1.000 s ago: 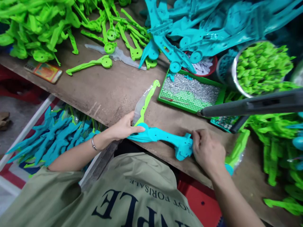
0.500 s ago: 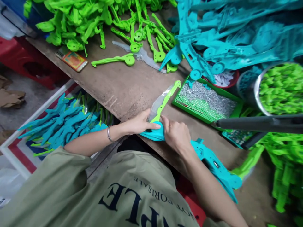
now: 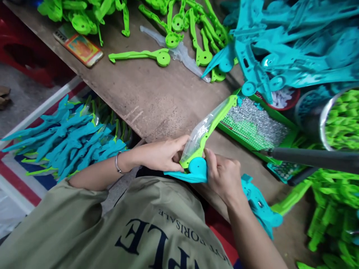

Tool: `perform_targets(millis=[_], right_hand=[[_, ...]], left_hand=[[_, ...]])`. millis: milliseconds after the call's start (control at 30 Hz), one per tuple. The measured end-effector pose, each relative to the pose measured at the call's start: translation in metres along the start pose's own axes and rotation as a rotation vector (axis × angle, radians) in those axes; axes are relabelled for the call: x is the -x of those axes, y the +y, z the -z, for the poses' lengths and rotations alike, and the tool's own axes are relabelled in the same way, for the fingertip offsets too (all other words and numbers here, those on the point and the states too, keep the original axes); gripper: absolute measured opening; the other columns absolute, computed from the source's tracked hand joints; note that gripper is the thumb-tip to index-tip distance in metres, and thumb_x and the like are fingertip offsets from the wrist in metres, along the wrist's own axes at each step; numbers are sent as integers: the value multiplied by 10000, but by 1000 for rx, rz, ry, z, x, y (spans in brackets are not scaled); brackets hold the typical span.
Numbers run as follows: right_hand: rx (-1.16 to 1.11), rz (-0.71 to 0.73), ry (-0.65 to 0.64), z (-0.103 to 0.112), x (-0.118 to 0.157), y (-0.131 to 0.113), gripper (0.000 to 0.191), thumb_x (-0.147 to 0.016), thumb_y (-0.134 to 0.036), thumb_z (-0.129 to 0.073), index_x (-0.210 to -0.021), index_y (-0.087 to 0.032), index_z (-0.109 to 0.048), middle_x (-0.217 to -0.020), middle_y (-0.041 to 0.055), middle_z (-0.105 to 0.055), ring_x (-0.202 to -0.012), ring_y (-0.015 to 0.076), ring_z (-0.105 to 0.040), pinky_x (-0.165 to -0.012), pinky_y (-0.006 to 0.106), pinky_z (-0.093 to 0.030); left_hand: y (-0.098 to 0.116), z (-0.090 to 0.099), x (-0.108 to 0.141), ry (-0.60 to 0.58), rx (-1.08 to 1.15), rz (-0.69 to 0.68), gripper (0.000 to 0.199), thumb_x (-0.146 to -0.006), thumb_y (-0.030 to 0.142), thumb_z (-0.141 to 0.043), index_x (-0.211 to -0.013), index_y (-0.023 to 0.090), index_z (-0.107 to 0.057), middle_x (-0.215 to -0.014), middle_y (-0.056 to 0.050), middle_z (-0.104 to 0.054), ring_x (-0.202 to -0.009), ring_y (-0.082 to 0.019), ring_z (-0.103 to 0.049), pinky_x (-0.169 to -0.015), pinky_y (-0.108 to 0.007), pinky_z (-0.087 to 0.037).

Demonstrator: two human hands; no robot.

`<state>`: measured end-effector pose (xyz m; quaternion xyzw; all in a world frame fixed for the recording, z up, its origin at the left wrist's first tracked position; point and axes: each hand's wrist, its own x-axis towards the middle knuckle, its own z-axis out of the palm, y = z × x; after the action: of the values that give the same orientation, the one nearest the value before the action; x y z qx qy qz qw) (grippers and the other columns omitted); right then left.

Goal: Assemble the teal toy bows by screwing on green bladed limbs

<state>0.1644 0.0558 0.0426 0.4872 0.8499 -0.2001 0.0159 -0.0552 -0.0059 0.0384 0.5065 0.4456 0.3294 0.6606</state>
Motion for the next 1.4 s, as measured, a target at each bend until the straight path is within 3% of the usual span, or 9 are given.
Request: perform_targets(millis=[233, 400, 533, 733, 1033, 1267, 1400], right_hand=[[-31, 19, 72, -3, -1, -1, 847, -1044, -648, -170, -577, -188, -707, -534, 127, -689, -468, 185, -618, -548, 314, -289], [-4, -28, 31, -7, -7, 3, 818, -1050, -623, -199, -554, -190, -683, -560, 148, -695, -485, 198, -623, -564, 320, -287], [87, -112, -82, -9, -18, 1, 724, -1072, -533, -279, -654, -178, -751, -692, 171, -759, -592, 227, -692, -591, 318, -294], [174, -247, -248, -4, -37, -15, 641, -1078, -516, -325, -869, -167, -821, -939, 204, -802, -849, 295, -758, -692, 319, -408], [117, -226, -266, -9, -44, -17, 722, -1072, -570, -222, -1044, -141, -802, -1068, 229, -784, -1036, 321, -748, -906, 368, -497], [32, -235, -211, -3, -63, -11, 760, -1072, -550, -186, -1050, -112, -807, -1130, 274, -760, -1132, 376, -719, -912, 395, -499], [45, -237, -206, -3, -63, -14, 738, -1071, -528, -202, -1056, -100, -803, -1138, 288, -753, -1139, 378, -719, -927, 397, -503]], left_hand=[[-10, -1, -9, 7, -105, 0, 503, -753, 163, -754, -1184, 187, -496, -913, -28, -748, -721, -163, -708, -606, -240, -501], [-12, 7, -10, -71, 108, 43, 572, -773, 157, -727, -1282, 188, -470, -972, -44, -754, -740, -159, -722, -613, -237, -516], [-12, 10, -8, -162, 286, 145, 510, -760, 202, -778, -1202, 177, -524, -1099, -109, -751, -912, -216, -758, -763, -312, -593], [-28, -4, -15, 136, 303, 157, 428, -689, 195, -856, -1012, 169, -577, -941, -80, -765, -837, -215, -758, -752, -319, -587], [-32, 3, -25, 169, 403, 216, 490, -600, 165, -916, -954, 157, -577, -812, -9, -740, -722, -139, -712, -714, -263, -554], [-21, 17, -21, 194, 354, 421, 517, -703, 578, -880, -875, 116, -726, -826, -97, -782, -745, -173, -757, -707, -273, -600], [-21, 14, -21, 268, 360, 471, 431, -667, 461, -944, -789, 110, -725, -746, -94, -775, -689, -155, -750, -691, -246, -600]])
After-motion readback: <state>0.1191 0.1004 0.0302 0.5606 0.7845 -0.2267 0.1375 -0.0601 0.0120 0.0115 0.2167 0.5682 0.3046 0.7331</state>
